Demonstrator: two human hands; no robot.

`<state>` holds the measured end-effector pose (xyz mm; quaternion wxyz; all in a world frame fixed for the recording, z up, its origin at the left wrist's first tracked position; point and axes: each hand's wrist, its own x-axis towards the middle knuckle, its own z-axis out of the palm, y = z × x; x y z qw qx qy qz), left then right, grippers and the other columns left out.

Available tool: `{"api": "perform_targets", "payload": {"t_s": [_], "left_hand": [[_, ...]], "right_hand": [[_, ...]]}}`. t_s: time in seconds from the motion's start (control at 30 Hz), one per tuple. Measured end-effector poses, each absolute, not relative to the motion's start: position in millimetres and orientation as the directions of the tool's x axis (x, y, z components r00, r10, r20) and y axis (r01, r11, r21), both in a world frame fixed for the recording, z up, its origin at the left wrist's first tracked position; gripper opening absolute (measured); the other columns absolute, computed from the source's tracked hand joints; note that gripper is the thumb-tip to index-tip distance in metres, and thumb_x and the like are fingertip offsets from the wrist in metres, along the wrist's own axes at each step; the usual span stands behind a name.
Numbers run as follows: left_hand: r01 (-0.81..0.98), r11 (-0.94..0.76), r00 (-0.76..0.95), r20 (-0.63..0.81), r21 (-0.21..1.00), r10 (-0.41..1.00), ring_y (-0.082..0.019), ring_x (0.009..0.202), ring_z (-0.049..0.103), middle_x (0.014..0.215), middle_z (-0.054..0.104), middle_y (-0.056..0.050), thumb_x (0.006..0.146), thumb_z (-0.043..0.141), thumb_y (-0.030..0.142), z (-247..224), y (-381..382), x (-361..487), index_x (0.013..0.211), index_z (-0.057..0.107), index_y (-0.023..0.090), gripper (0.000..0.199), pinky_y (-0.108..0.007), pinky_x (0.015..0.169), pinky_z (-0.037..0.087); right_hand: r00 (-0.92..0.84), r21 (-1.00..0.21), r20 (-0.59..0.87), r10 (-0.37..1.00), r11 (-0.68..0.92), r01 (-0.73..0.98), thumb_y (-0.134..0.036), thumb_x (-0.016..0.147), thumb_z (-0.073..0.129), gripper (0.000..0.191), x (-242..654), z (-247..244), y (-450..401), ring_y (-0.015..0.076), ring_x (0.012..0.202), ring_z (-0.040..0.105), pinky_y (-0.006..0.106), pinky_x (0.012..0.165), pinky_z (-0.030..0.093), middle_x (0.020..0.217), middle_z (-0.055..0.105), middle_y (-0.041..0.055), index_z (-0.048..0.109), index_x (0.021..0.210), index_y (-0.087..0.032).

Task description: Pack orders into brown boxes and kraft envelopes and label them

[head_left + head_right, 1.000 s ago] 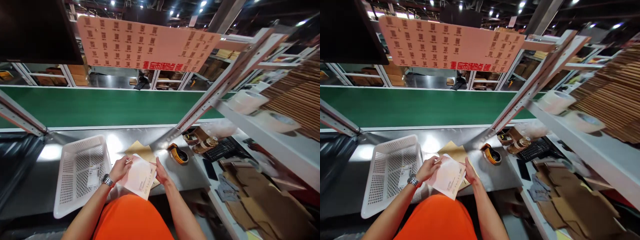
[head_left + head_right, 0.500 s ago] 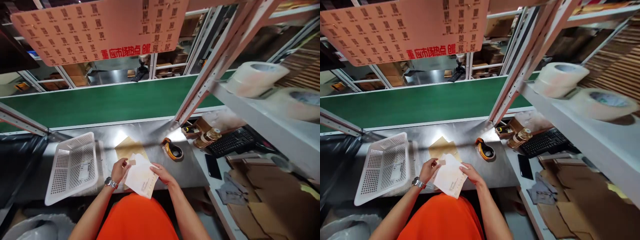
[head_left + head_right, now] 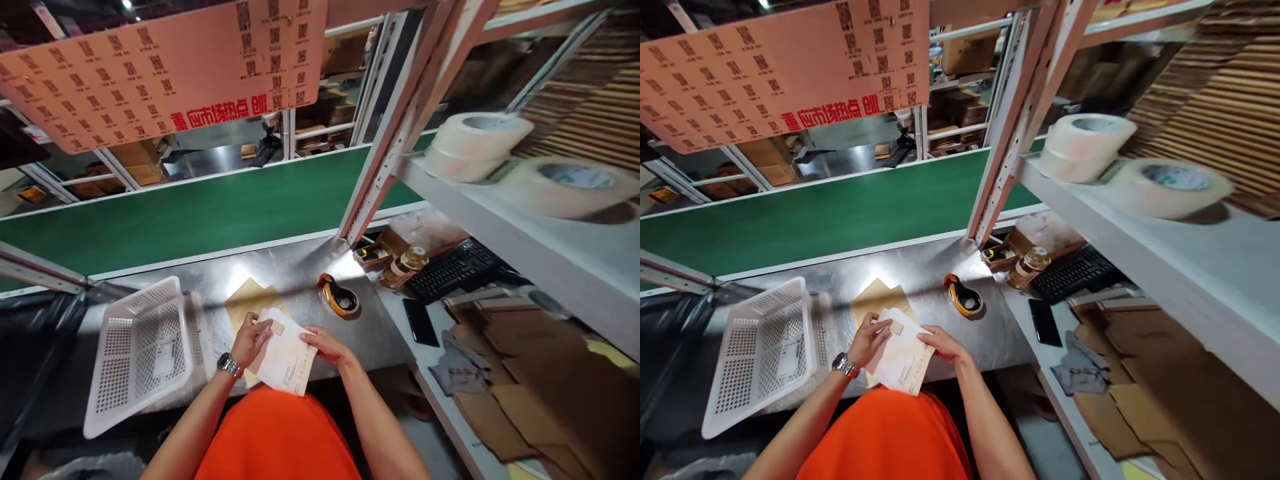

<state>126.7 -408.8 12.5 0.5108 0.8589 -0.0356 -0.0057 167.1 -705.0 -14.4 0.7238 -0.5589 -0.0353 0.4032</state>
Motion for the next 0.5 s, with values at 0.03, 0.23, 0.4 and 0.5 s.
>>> {"api": "perform_targets", "payload": {"t_s": [0.03,0.23,0.4,0.5], "left_hand": [[-0.02,-0.412,0.997,-0.012,0.911,-0.074,-0.025,0.107,0.072,0.128,0.067,-0.013,0.096,0.076,0.057,13,-405,129,0.137,0.08,0.025,0.053,-0.042,0.095,0.063],[0.364,-0.112,0.902,-0.379,0.925,-0.205,-0.023,0.078,0.071,0.085,0.076,-0.006,0.07,0.091,0.072,12,-378,138,0.096,0.077,0.017,0.062,-0.034,0.074,0.057],[0.391,-0.133,0.91,-0.405,0.911,-0.093,-0.017,0.061,0.06,0.065,0.066,0.0,0.067,0.086,0.084,12,-374,136,0.071,0.061,0.02,0.068,-0.027,0.059,0.043],[0.396,-0.064,0.886,-0.399,0.916,-0.235,-0.021,0.072,0.069,0.079,0.077,-0.006,0.07,0.087,0.081,15,-375,133,0.087,0.072,0.017,0.068,-0.029,0.066,0.051]], "right_hand": [[0.683,-0.84,-0.406,0.607,0.045,-0.54,-0.072,0.072,0.094,0.066,168,-13,-704,0.026,0.086,0.08,0.041,0.087,0.064,0.095,0.088,0.0081,0.086,0.109,-0.018],[0.81,-0.889,-0.38,0.446,0.064,-0.453,-0.069,0.069,0.097,0.08,166,-8,-688,0.0284,0.101,0.082,0.047,0.099,0.063,0.117,0.089,0.0093,0.083,0.132,-0.022],[0.878,-0.915,-0.368,0.306,0.047,-0.4,-0.072,0.073,0.094,0.09,150,-10,-675,0.0294,0.105,0.081,0.052,0.104,0.062,0.127,0.087,0.0105,0.076,0.147,-0.024],[0.894,-0.931,-0.35,0.279,-0.002,-0.364,-0.072,0.078,0.089,0.084,141,-7,-674,0.0308,0.109,0.08,0.054,0.108,0.06,0.134,0.084,0.0121,0.077,0.145,-0.023]]}}
